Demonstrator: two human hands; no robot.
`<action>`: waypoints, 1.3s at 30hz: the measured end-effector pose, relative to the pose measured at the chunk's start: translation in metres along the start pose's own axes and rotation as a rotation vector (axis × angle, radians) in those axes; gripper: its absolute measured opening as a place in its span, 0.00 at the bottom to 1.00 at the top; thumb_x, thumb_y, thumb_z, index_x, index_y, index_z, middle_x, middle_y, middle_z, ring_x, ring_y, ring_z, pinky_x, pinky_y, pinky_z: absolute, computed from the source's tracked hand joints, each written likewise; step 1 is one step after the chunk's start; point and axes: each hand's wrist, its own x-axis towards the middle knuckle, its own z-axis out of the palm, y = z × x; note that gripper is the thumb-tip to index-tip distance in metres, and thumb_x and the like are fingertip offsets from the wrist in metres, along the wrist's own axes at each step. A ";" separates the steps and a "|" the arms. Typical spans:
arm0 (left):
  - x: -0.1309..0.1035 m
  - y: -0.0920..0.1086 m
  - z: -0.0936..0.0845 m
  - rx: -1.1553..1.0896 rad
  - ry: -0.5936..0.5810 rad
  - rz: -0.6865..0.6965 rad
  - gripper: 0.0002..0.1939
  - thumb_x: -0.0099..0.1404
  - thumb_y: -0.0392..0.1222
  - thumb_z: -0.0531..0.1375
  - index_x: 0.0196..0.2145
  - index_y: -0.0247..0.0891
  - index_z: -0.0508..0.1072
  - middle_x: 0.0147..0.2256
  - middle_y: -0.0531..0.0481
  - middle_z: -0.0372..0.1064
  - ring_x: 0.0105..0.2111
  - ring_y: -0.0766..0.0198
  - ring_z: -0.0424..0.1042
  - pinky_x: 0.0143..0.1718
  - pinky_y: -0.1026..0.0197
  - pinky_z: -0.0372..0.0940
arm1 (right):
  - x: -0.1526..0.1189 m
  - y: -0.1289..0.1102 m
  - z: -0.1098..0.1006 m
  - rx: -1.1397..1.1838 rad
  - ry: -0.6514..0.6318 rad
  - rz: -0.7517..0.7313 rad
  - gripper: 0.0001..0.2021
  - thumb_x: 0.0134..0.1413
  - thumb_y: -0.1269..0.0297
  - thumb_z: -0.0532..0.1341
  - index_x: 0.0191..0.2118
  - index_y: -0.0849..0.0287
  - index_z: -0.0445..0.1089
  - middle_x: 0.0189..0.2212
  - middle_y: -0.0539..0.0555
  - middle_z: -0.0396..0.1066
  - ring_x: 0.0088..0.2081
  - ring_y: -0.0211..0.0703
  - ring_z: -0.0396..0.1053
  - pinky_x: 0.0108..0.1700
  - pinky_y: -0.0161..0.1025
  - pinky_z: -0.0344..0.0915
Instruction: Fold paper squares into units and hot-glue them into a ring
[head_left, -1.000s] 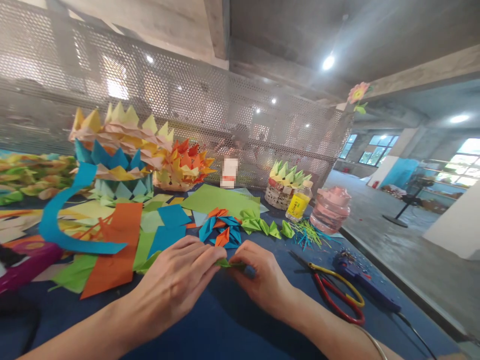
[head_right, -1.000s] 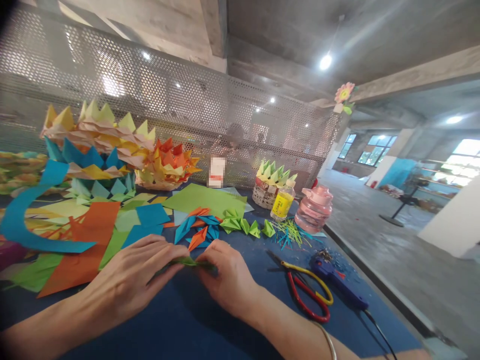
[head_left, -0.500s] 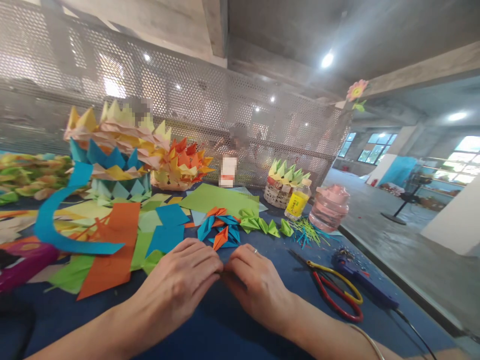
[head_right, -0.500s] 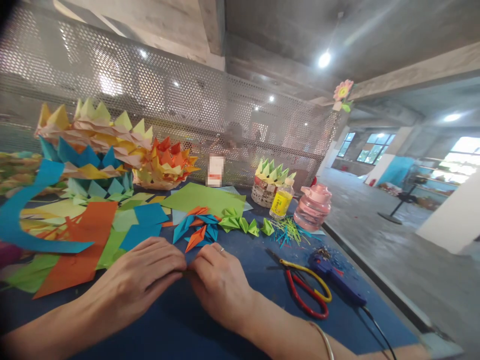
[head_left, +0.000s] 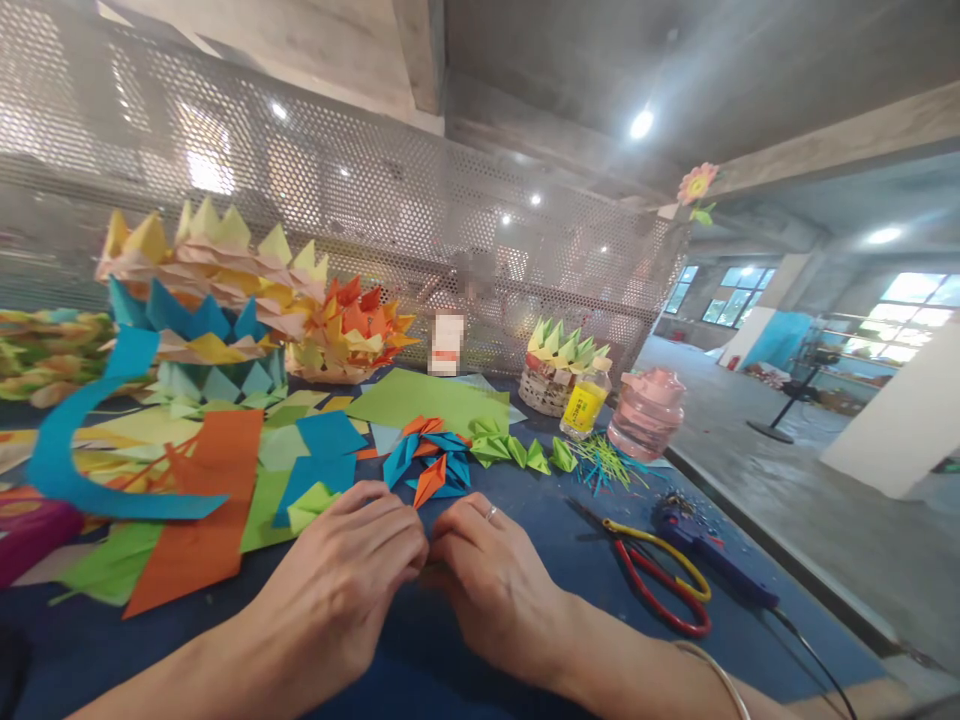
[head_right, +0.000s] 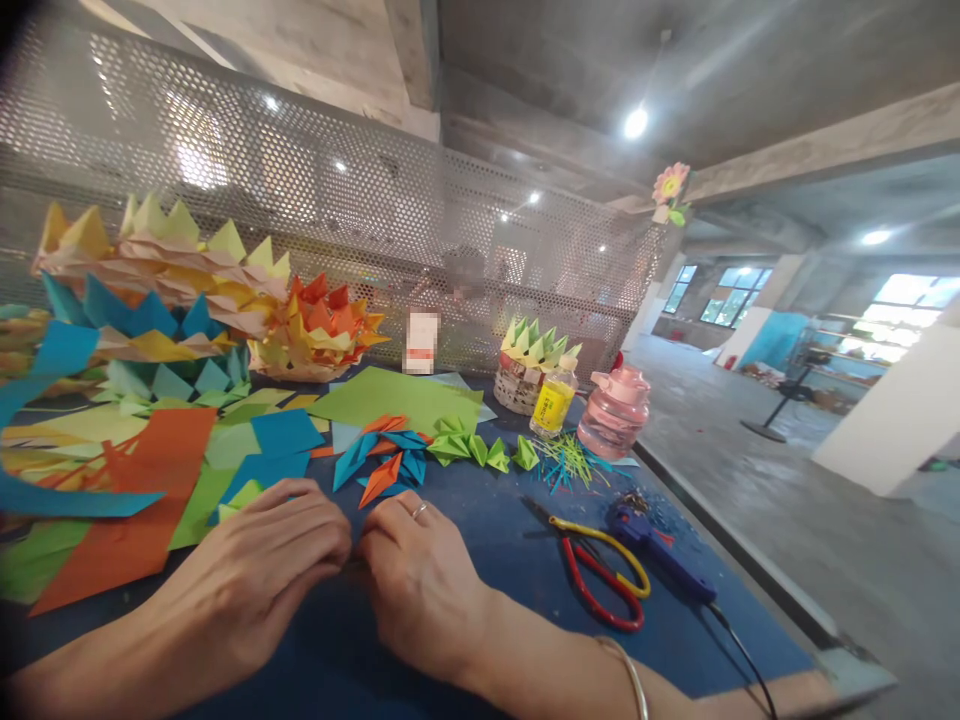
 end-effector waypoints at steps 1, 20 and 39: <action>0.000 0.000 0.001 0.003 0.001 0.004 0.13 0.67 0.26 0.46 0.28 0.37 0.61 0.26 0.52 0.61 0.28 0.63 0.59 0.39 0.55 0.54 | 0.000 0.000 0.000 -0.001 0.001 -0.006 0.09 0.64 0.71 0.54 0.32 0.60 0.69 0.35 0.57 0.71 0.37 0.44 0.66 0.42 0.40 0.67; 0.003 -0.008 0.000 -0.002 -0.022 -0.065 0.14 0.72 0.29 0.45 0.30 0.36 0.63 0.29 0.53 0.63 0.30 0.63 0.60 0.40 0.57 0.52 | 0.002 0.005 -0.001 0.044 -0.049 0.098 0.01 0.59 0.70 0.61 0.36 0.62 0.70 0.37 0.56 0.70 0.39 0.44 0.66 0.46 0.42 0.64; -0.001 -0.021 0.005 0.015 -0.098 -0.189 0.10 0.72 0.32 0.47 0.40 0.40 0.66 0.32 0.53 0.69 0.33 0.61 0.67 0.41 0.57 0.56 | 0.014 0.080 -0.007 -0.343 -0.019 0.573 0.09 0.58 0.71 0.61 0.45 0.61 0.70 0.44 0.59 0.69 0.47 0.52 0.66 0.48 0.45 0.64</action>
